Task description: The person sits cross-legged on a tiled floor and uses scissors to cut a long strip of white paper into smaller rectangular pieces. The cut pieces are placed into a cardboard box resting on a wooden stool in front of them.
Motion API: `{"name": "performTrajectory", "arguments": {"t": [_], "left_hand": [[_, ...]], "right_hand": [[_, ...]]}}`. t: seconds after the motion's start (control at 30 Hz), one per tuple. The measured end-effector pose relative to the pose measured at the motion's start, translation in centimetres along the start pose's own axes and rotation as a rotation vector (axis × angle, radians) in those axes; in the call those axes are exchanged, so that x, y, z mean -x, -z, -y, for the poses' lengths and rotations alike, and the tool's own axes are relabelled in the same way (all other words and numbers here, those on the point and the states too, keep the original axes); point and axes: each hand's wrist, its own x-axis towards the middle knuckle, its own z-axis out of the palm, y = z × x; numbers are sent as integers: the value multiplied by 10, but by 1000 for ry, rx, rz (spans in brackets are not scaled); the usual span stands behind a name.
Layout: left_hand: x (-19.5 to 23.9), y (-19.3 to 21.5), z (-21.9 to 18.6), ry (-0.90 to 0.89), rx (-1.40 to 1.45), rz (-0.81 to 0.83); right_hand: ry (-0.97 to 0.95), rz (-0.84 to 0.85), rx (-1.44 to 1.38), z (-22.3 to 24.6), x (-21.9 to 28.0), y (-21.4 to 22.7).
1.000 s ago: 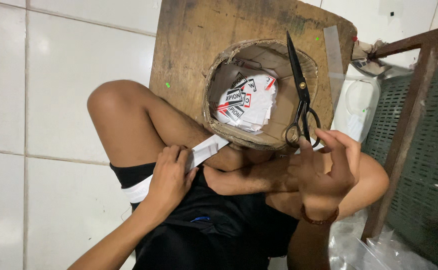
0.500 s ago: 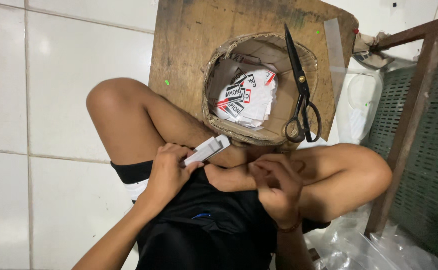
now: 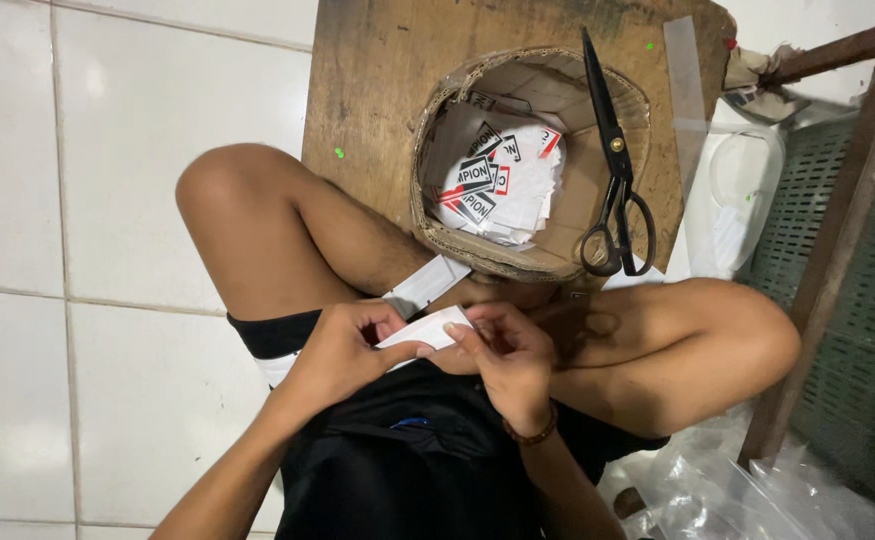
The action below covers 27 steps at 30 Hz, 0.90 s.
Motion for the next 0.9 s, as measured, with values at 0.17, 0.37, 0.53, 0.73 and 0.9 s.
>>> {"name": "performTrajectory", "arguments": {"t": [0.17,0.37,0.53,0.73,0.9], "left_hand": [[1,19,-39,66,5,172],[2,27,-50,181,-47,282],[1,26,-50,200,-24,305],[2,22,-45,156,27,341],[2,23,-50,127,39,414]], "right_hand": [[154,-58,-116,19,-7,10],[116,-88,-31,23,-12,20],[159,82,-85,6,-14,30],[-50,-51,216,-2,-14,29],[-134,-64,233,26,-9,40]]}}
